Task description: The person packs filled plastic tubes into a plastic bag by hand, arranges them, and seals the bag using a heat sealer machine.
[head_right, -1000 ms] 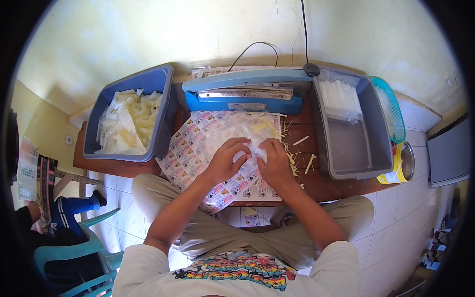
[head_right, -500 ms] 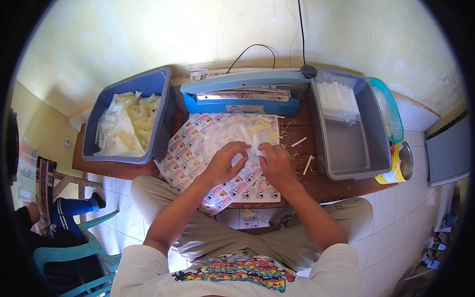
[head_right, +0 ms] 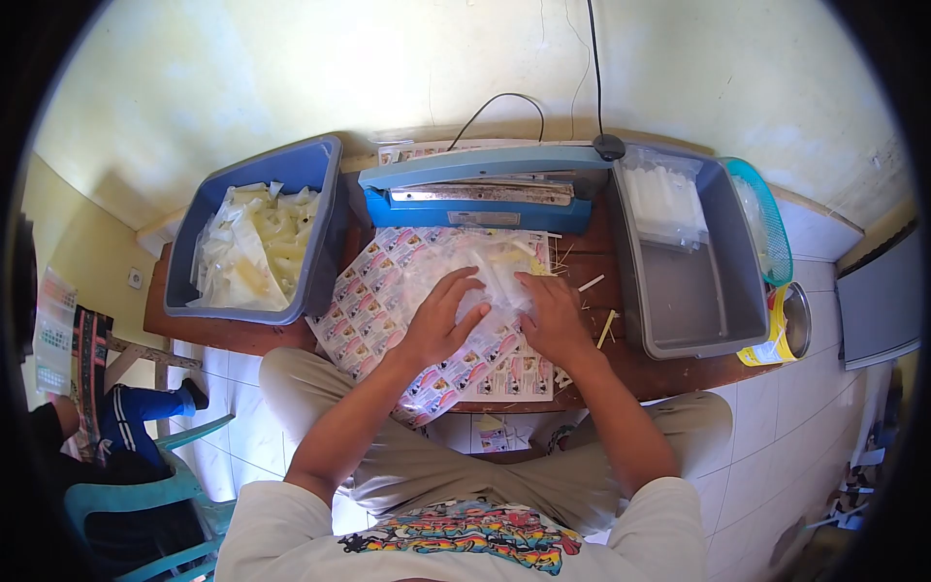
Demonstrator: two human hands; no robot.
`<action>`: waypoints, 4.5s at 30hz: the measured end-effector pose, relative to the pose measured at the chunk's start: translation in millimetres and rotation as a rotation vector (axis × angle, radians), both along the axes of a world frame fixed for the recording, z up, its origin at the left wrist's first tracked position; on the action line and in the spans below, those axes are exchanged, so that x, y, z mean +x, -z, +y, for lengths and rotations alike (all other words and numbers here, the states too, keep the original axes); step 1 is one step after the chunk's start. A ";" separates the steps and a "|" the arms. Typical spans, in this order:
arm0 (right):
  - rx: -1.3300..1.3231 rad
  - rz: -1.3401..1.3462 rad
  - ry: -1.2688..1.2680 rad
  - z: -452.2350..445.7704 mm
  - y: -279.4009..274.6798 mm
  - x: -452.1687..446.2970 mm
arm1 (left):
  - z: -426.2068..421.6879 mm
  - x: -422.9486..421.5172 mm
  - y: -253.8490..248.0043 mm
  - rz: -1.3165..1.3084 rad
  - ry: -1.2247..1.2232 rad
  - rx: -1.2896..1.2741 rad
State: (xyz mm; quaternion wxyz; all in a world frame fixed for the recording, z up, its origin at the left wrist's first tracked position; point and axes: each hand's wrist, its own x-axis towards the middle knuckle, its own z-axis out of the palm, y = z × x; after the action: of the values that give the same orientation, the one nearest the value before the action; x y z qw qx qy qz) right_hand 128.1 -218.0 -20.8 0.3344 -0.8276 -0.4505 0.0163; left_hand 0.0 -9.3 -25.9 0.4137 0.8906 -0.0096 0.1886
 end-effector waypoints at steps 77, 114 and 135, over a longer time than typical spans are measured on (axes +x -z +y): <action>0.248 -0.039 -0.426 450.3 -66.9 -25.4 | 307.5 -47.9 -82.2 -0.090 -0.961 0.077; -0.629 -0.017 -0.220 530.3 -43.3 -19.1 | 352.7 -45.0 -53.9 0.368 -0.861 0.146; 0.548 0.138 -0.353 413.0 -92.3 -42.0 | 292.3 -33.5 -122.4 -0.225 -0.852 -0.318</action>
State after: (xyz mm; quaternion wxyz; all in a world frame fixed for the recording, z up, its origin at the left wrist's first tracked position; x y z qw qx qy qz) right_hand 86.1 194.9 71.5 0.5664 -0.6130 -0.5508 0.0083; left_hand -33.5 283.0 96.4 0.4270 0.7146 0.3412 0.4365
